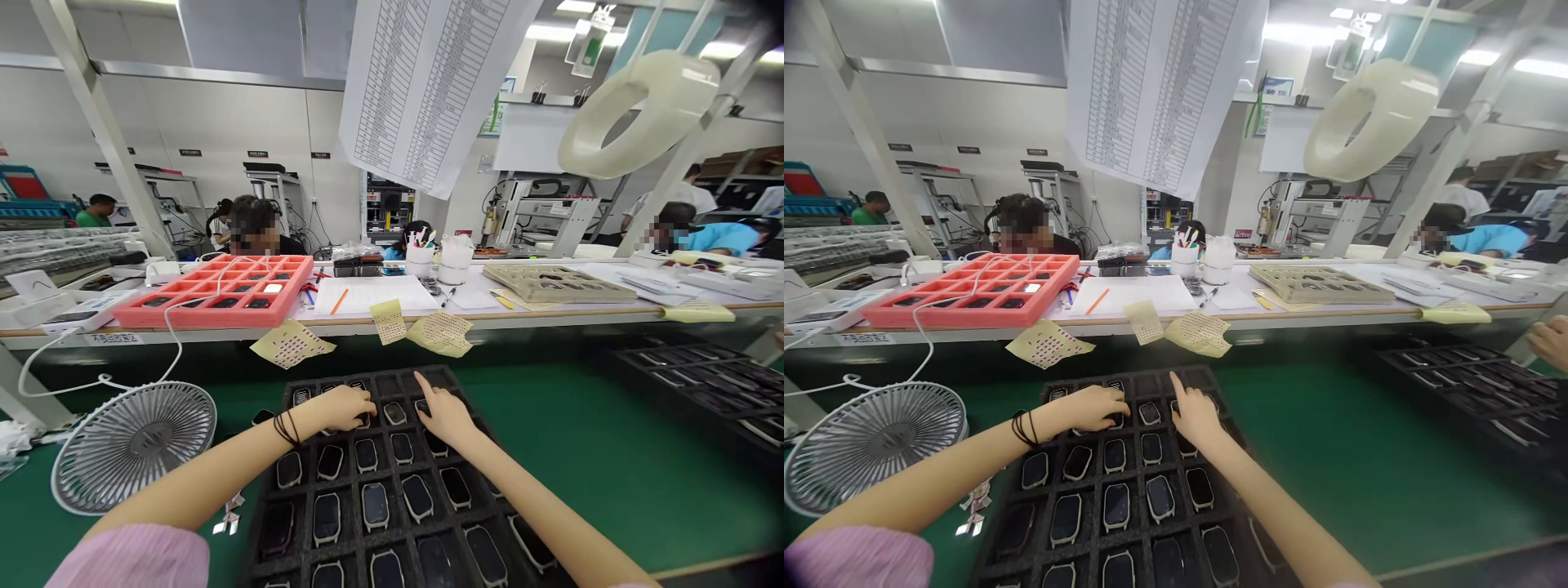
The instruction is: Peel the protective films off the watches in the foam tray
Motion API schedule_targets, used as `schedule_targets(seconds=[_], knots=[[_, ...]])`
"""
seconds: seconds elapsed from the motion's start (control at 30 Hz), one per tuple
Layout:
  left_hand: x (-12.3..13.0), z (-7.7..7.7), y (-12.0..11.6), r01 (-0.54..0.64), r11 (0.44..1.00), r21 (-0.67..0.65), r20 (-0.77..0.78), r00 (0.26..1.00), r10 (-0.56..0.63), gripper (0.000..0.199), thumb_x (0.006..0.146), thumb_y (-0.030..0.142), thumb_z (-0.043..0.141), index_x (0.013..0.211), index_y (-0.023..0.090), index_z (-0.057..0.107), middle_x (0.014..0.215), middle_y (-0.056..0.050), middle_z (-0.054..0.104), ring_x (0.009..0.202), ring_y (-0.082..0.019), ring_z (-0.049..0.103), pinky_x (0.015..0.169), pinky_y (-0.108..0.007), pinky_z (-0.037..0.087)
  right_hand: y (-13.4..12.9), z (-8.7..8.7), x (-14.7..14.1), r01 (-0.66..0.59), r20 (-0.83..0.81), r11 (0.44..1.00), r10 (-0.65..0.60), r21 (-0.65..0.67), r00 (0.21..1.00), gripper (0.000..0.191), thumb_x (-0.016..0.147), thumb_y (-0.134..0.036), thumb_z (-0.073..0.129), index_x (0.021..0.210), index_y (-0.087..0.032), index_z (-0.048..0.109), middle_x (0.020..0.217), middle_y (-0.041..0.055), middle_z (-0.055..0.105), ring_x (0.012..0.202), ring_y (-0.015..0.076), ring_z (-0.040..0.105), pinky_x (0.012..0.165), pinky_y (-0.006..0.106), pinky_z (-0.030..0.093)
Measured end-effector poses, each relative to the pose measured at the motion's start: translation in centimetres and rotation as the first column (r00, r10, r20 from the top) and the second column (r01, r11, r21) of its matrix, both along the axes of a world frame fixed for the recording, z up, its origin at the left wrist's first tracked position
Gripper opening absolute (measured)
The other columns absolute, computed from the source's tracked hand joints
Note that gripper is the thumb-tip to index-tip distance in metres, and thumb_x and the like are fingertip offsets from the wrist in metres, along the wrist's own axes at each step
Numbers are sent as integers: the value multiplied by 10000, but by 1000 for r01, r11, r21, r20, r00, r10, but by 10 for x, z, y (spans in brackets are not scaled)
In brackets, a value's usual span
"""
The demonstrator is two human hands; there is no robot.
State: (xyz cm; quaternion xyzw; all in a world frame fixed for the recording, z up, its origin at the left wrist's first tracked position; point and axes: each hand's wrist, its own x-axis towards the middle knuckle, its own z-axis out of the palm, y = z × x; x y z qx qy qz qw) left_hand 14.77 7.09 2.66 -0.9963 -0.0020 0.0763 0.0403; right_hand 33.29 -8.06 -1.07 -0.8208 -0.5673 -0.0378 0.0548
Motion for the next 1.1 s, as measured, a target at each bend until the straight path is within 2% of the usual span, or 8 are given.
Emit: schedule_targets(seconds=[0.1,0.2,0.37,0.57,0.7,0.9,1.1], knots=[[10,-4,0,12,1000,21,-41,999,-11,351,734,64,602,1043,219,660,992,-71,666,890,-238,647,684,-286,490,4,-3,-5,38,9,998,-37,-53,999,634,836,-216,533,1433,-139,332,970,182,689,967,328,603,708,364,454],[12,-1,5,45,999,8,-82,996,-45,368,672,53,664,984,248,678,971,-36,681,849,-228,655,635,-268,476,6,-8,-2,49,-5,998,-50,-48,999,648,830,-240,558,1430,-126,340,951,179,697,977,333,600,716,362,456],[12,5,14,60,998,-33,-99,993,-63,322,719,89,687,989,265,671,1019,-4,687,897,-203,649,695,-252,464,6,-12,6,50,-61,998,-51,-29,997,679,814,-245,577,1437,-165,316,978,142,690,1023,300,584,714,322,449],[17,-2,19,70,994,-85,-127,989,-81,301,715,239,753,1002,255,663,1032,-5,660,888,-196,639,672,-235,456,5,-13,8,57,-128,998,-58,-13,990,662,812,-285,577,1418,-180,331,1023,125,672,1043,280,572,694,303,437],[15,-8,18,58,995,-86,-113,991,-68,272,735,227,736,995,240,657,1012,-20,644,871,-201,633,688,-244,457,4,-13,7,77,-149,997,-78,-11,986,650,820,-289,561,1419,-196,328,1035,114,668,1055,271,565,712,296,426],[8,-13,16,36,993,-110,-78,996,-45,337,788,212,677,1117,227,608,1120,-55,615,979,-217,611,810,-268,459,3,-15,6,86,-148,996,-84,7,985,634,814,-273,564,1404,-195,345,1026,107,667,1046,270,570,711,292,421],[14,-11,20,43,990,-131,-97,994,-56,340,733,195,719,1062,229,636,1064,-27,636,893,-200,631,731,-251,474,2,-15,7,101,-168,994,-94,31,981,607,816,-291,575,1382,-200,374,1006,118,653,1014,262,593,716,292,424]])
